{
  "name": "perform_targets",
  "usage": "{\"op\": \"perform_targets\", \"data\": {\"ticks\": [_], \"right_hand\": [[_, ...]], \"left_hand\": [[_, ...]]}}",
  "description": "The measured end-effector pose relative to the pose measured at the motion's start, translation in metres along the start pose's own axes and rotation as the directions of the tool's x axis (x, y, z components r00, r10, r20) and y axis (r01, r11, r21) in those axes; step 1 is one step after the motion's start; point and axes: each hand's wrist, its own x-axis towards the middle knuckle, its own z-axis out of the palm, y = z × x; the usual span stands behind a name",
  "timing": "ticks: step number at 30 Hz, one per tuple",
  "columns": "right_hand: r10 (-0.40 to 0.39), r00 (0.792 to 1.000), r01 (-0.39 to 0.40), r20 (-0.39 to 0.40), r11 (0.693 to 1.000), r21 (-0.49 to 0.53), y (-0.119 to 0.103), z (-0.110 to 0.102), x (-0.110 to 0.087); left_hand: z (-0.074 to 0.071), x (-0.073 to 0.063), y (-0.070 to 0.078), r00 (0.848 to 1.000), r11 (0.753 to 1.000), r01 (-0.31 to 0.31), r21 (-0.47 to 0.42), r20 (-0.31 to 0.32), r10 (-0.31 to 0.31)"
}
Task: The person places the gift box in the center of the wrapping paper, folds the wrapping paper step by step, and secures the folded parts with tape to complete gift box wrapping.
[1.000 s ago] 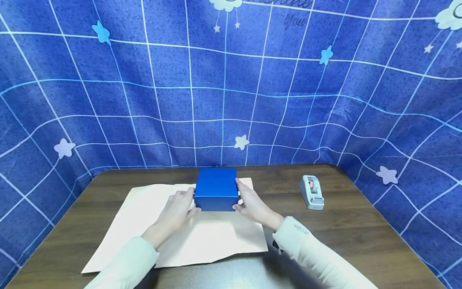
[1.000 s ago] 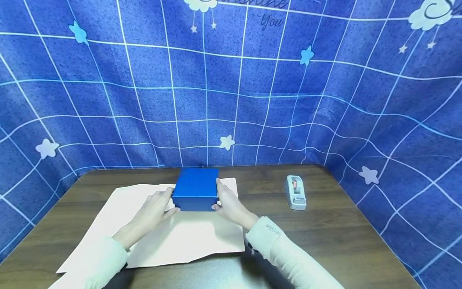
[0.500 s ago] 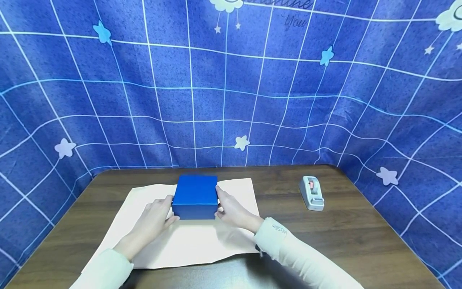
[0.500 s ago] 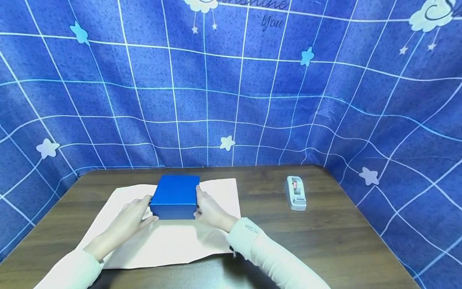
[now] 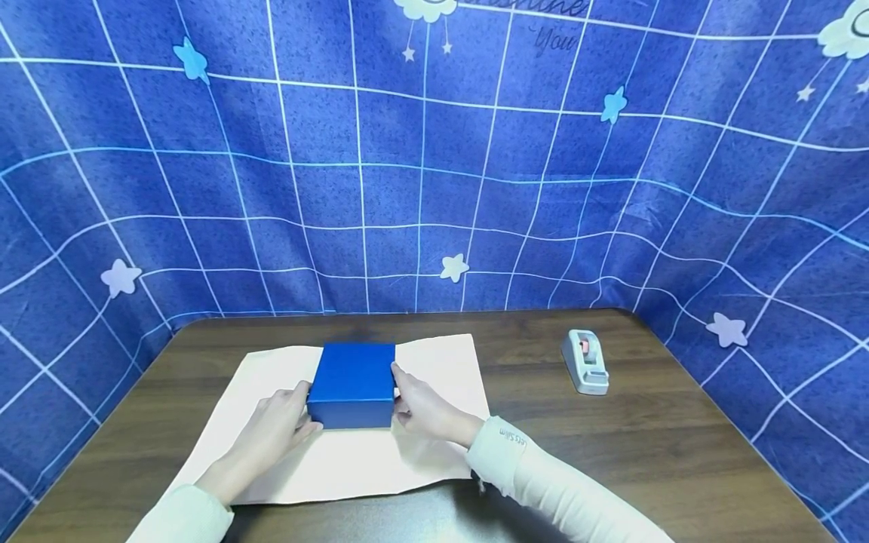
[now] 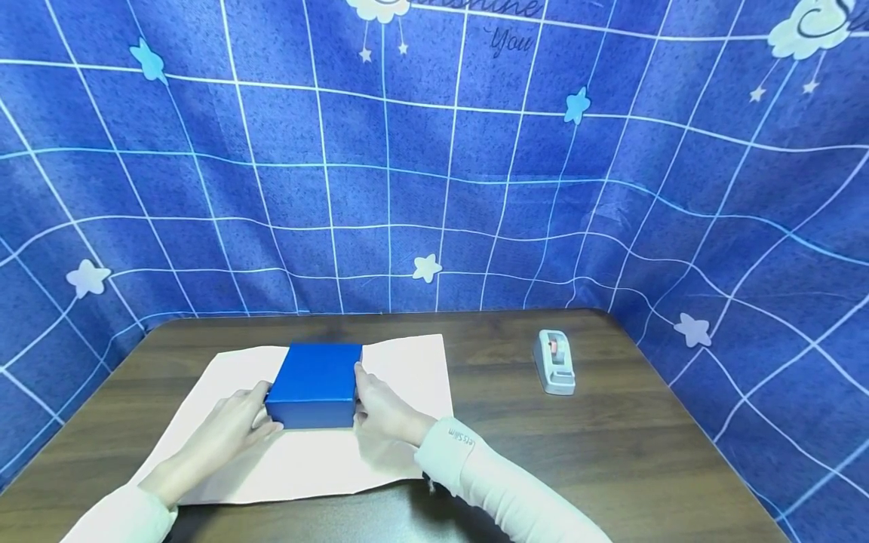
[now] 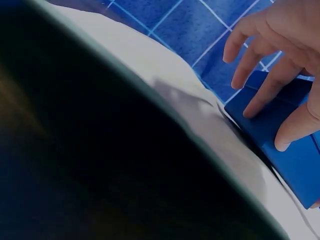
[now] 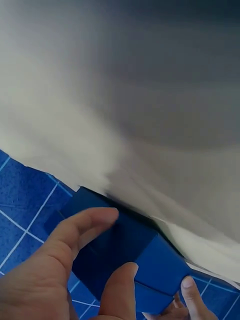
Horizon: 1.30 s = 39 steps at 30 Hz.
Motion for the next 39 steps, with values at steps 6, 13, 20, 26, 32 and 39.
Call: {"op": "perform_targets", "data": {"ticks": [6,13,20,26,32,39], "right_hand": [[0.017,0.999,-0.017,0.050,1.000,-0.006,0.002,0.001,-0.001],[0.032,0.995,-0.029,0.100,0.999,-0.025,0.002,0.001,-0.004],[0.056,0.988,-0.056,0.141,0.998,-0.002,0.005,0.001,-0.007],[0.077,0.986,-0.077,0.150,0.997,-0.008,0.011,0.000,-0.010],[0.057,0.992,-0.056,0.116,0.998,-0.012,0.019,-0.009,-0.020],[0.076,0.995,-0.078,0.065,0.996,0.038,0.036,-0.019,-0.032]], "left_hand": [[0.004,-0.001,-0.002,0.998,0.998,0.034,-0.056,0.058,-0.031],[0.006,-0.003,-0.002,0.980,0.982,0.114,-0.150,0.177,-0.087],[0.008,-0.002,-0.002,0.973,0.975,0.124,-0.185,0.214,-0.083],[0.013,0.003,0.003,0.969,0.978,0.126,-0.165,0.233,-0.085],[0.016,0.011,0.017,0.969,0.982,0.123,-0.146,0.233,-0.087],[0.020,0.022,0.037,0.973,0.980,0.098,-0.173,0.223,-0.058]]}}
